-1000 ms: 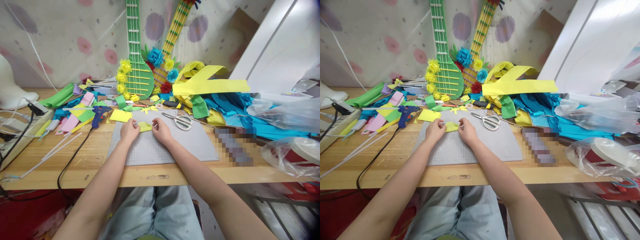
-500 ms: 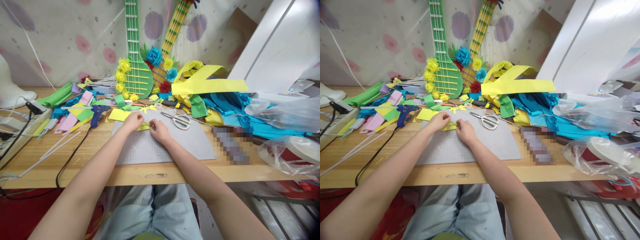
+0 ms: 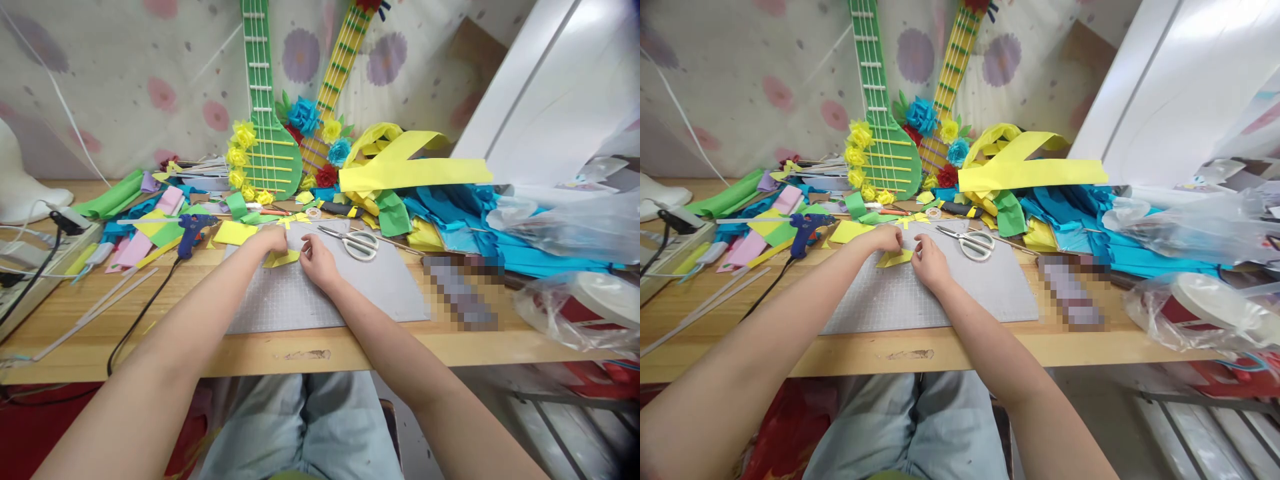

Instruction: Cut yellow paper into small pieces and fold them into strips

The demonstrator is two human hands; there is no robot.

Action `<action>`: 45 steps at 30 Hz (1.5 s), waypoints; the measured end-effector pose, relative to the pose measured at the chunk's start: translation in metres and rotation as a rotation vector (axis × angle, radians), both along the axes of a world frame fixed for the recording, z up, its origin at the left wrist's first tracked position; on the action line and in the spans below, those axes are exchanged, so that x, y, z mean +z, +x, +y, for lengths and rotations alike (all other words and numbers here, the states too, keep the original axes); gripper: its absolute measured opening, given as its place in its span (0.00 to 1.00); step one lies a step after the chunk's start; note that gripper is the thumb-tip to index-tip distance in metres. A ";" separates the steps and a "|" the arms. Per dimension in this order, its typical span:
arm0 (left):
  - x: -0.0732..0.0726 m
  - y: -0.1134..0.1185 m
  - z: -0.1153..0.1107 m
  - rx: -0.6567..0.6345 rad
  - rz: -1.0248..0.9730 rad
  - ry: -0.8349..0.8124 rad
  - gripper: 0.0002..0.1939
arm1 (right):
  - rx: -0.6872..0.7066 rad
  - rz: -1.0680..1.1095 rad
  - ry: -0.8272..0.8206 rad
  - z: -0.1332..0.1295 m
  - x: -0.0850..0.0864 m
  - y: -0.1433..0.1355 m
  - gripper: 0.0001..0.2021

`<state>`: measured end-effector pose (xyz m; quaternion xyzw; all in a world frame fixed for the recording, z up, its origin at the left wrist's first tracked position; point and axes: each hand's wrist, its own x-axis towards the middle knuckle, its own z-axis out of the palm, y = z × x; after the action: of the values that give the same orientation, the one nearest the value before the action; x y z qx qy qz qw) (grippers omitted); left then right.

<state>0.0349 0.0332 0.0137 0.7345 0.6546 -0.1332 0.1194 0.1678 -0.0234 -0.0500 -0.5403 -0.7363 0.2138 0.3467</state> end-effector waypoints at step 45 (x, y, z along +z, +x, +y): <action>0.003 0.000 -0.001 -0.247 0.050 -0.114 0.14 | 0.142 -0.050 0.028 0.000 -0.007 -0.007 0.16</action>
<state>0.0348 0.0327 0.0170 0.7979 0.5533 -0.2023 0.1274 0.1605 -0.0237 -0.0571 -0.4871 -0.7841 0.2136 0.3197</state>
